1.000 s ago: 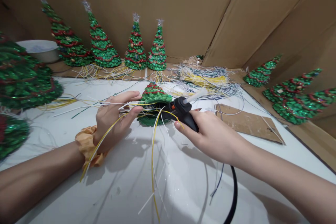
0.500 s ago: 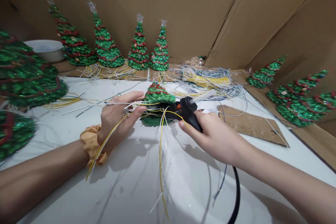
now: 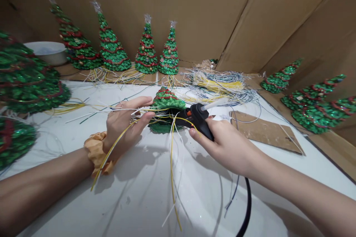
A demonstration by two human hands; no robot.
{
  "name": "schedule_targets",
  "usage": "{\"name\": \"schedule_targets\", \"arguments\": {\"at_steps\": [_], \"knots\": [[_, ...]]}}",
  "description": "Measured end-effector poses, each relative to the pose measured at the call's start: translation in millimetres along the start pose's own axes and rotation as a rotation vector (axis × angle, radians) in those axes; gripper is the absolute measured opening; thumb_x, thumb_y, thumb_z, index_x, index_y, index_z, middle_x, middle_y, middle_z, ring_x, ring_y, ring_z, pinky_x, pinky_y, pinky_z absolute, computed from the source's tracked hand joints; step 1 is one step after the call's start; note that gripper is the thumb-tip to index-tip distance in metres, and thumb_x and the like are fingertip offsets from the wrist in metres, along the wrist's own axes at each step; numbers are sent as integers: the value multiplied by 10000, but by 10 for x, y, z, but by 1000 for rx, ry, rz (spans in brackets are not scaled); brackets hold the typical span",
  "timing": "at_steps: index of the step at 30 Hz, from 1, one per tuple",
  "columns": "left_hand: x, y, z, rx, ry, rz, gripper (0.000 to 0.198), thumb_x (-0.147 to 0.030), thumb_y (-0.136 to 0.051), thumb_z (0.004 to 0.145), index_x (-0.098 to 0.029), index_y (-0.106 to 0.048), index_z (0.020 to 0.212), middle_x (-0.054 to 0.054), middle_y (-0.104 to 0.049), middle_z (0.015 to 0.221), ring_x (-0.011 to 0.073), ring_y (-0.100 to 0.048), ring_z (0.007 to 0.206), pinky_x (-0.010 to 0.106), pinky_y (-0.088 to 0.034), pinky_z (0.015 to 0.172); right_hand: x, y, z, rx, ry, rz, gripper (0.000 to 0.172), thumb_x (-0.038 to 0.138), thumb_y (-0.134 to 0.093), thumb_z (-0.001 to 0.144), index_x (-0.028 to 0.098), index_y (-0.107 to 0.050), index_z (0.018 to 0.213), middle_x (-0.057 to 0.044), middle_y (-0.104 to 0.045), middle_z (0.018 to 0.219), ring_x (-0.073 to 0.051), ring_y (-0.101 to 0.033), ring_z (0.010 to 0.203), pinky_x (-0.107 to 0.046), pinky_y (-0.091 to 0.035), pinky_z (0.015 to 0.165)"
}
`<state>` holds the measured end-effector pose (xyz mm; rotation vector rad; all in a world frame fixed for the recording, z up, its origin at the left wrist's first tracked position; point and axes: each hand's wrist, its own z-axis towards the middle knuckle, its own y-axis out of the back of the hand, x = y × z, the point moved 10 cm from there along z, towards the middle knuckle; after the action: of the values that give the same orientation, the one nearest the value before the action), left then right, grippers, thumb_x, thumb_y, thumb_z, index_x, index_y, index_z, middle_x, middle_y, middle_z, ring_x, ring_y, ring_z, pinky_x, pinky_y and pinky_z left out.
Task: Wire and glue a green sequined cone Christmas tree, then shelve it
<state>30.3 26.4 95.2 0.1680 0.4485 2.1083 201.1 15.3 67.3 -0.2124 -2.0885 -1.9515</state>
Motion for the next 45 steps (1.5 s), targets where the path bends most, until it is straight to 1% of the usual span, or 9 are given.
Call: {"name": "schedule_targets", "arguments": {"at_steps": [6,10,15,21,26,31,35,41,45], "knots": [[8,3,-5,-2,23,-6,265,-255,-561,840,-169,-502,1084,43,-674,962,144,-640,854,244,-476,744,26,32,13,19,1,48,426,550,-357,828,206,-420,585,16,-484,465,-109,-447,404,-232,-319,415],[28,-16,-16,14,34,7,254,-277,-541,851,-178,-505,1082,41,-677,944,148,-642,843,258,-476,740,103,66,41,53,37,28,426,529,-351,836,205,-405,564,20,-464,452,-102,-432,396,-226,-315,410],[11,-19,-12,17,4,-23,270,-249,-544,850,-159,-490,1098,49,-669,983,144,-645,840,265,-458,744,172,97,55,79,63,-20,401,501,-343,846,204,-414,586,18,-476,457,-105,-447,396,-221,-305,392],[12,-18,-12,22,11,-7,268,-266,-556,843,-163,-502,1084,45,-670,981,146,-648,829,262,-451,718,199,123,24,38,67,-114,402,518,-356,837,203,-436,600,19,-466,432,-104,-429,358,-221,-267,359],[20,-34,-17,33,16,-3,262,-283,-534,857,-166,-494,1088,41,-670,978,134,-649,822,265,-445,711,207,134,23,51,58,-144,414,524,-347,836,202,-440,593,12,-469,435,-104,-434,354,-220,-262,346],[27,-43,-28,37,16,-7,276,-278,-541,853,-161,-488,1097,46,-668,985,144,-646,839,269,-437,731,219,125,44,59,64,-167,410,508,-344,846,198,-451,600,9,-479,443,-102,-435,363,-218,-273,360],[45,-50,-33,49,38,5,280,-284,-541,853,-155,-492,1097,44,-666,989,144,-646,827,271,-433,732,209,125,31,23,83,-190,402,507,-350,846,199,-448,607,9,-476,454,-103,-430,369,-217,-262,365],[1,-23,-25,17,0,-5,272,-249,-558,844,-135,-497,1083,46,-667,979,134,-643,840,261,-434,730,183,222,-45,-108,111,-154,433,547,-363,828,207,-408,564,9,-449,437,-105,-414,378,-221,-257,375],[1,-19,-21,13,0,0,273,-250,-550,848,-152,-491,1095,38,-667,989,134,-640,852,257,-443,741,91,166,-61,-82,58,-74,441,561,-364,819,202,-430,571,1,-476,445,-104,-424,368,-221,-258,368]]}}
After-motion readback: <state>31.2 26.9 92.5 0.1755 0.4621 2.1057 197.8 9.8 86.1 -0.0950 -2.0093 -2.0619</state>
